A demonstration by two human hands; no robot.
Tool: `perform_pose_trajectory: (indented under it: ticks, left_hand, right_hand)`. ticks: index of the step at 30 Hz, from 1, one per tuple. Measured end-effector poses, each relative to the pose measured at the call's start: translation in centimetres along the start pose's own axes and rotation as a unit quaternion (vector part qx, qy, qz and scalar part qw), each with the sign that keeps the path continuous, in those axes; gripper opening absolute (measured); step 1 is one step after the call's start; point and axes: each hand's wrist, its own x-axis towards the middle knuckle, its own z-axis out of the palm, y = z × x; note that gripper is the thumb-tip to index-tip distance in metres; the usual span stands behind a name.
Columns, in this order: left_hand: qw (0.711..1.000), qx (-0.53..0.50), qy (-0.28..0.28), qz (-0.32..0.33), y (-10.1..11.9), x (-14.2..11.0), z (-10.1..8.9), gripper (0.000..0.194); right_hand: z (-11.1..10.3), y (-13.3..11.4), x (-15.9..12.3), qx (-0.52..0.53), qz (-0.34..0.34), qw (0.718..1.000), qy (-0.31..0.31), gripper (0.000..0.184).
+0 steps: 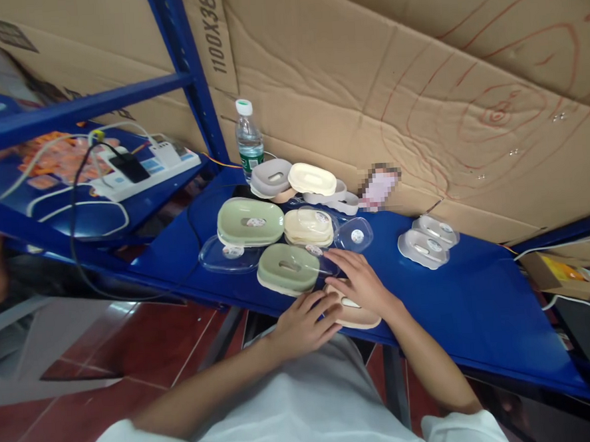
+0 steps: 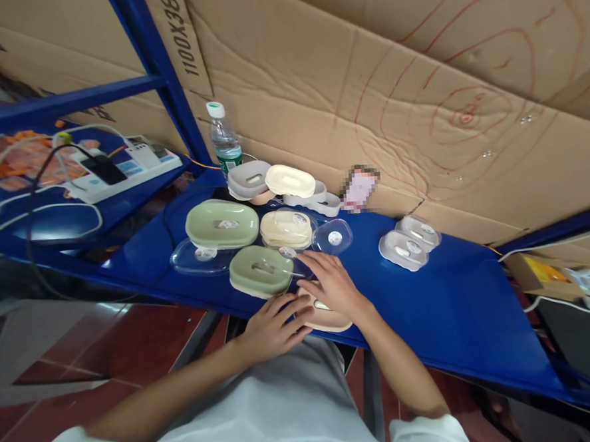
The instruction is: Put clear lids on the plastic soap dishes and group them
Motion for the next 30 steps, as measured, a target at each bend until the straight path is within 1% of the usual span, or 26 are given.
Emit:
perform_pose_trajectory:
  ticks: [4, 11, 15, 20, 23, 26, 28, 30]
  left_hand:
    - [1.000, 0.013, 0.006, 0.006, 0.0, 0.1, 0.1, 0.025]
    - [1.000, 0.016, 0.005, 0.005, 0.0, -0.1, 0.1, 0.027]
    - [1.000, 0.015, -0.002, 0.005, 0.0, -0.1, 0.2, 0.028]
    - [1.000, 0.013, -0.007, 0.006, 0.0, -0.3, 0.4, 0.029]
    - [1.000, 0.008, -0.002, 0.000, 0.0, -0.3, 0.4, 0.028]
    - [1.000, 0.001, 0.013, -0.002, 0.0, -0.2, 0.3, 0.026]
    - [1.000, -0.003, 0.019, 0.002, 0.0, -0.1, 0.1, 0.026]
    - [1.000, -0.004, 0.018, 0.007, 0.0, 0.0, 0.0, 0.027]
  right_hand:
    - [0.3, 0.4, -0.1, 0.007, 0.009, 1.000, -0.007, 0.057]
    - [0.4, 1.0, -0.1, 0.079, 0.029, 0.996, -0.037, 0.066]
    - [-0.1, 1.2, 0.3, 0.108, 0.017, 0.992, -0.060, 0.067]
    - [-0.4, 1.0, 0.8, 0.123, 0.008, 0.990, -0.068, 0.067]
    - [-0.3, 1.0, 1.0, 0.169, 0.000, 0.983, -0.064, 0.064]
    - [-0.8, 1.6, 1.1, 0.248, 0.011, 0.967, -0.051, 0.060]
    - [-1.6, 2.1, 0.5, 0.287, 0.033, 0.957, -0.035, 0.059]
    - [-2.6, 2.3, -1.1, 0.279, 0.058, 0.958, -0.005, 0.058]
